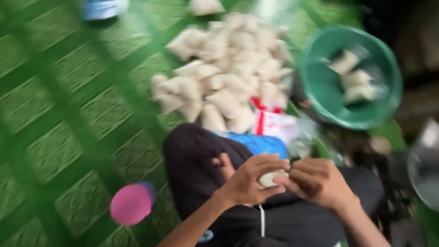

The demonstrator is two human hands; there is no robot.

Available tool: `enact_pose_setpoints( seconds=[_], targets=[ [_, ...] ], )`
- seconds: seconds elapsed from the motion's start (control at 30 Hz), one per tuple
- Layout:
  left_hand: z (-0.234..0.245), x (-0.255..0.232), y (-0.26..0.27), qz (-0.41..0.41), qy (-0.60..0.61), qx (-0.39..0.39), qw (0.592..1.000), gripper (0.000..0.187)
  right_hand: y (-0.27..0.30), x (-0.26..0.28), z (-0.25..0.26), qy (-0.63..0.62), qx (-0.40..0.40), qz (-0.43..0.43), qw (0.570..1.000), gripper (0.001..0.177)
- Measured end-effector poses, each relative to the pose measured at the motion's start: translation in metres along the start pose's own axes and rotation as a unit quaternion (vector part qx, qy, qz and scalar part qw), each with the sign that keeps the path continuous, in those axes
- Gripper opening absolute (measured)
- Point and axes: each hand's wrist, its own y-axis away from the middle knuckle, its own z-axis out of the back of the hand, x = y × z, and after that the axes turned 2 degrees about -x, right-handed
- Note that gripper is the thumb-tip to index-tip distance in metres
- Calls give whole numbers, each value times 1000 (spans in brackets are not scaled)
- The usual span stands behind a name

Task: Manually sealing plastic bags filled with white powder by twisting the tops and tying them into knots.

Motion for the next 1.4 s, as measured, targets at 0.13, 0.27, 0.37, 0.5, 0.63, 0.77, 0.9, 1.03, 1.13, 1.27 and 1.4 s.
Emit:
enact_pose_setpoints(
  seconds=[0.13,0.27,0.37,0.5,0.63,0.77,0.9,1.03,1.13,1.27,1.4],
  targets=[
    [-60,13,-40,-101,20,6,995,46,71,-30,23,6,-19,-38,999,42],
    [-122,25,-60,-136,66,83,985,45,141,-41,49,57,-41,-136,988,28],
    [-163,24,-75,-140,76,115,981,31,174,-42,73,90,-62,-186,976,30],
    [-200,8,-90,-119,44,124,984,6,219,-43,80,121,-81,-256,955,37],
    [-225,8,-94,-81,60,166,981,20,241,-42,77,207,-104,-272,934,43],
    [-236,8,-97,-62,36,181,981,18,253,-38,78,204,-118,-301,924,46],
    [-239,1,-101,-67,21,179,981,7,270,-33,89,90,-142,-451,877,42],
    [-241,0,-103,-62,-1,182,981,6,289,-32,98,-66,-222,-515,825,41],
    [-241,-3,-105,-60,-7,193,979,3,290,-29,94,-98,-218,-514,823,48],
    [-238,-3,-109,-60,-15,213,975,1,293,-32,71,-69,-281,-501,816,20],
    [-231,-4,-114,-53,-61,237,968,4,305,-36,52,27,-323,-459,827,12]
  ],
)
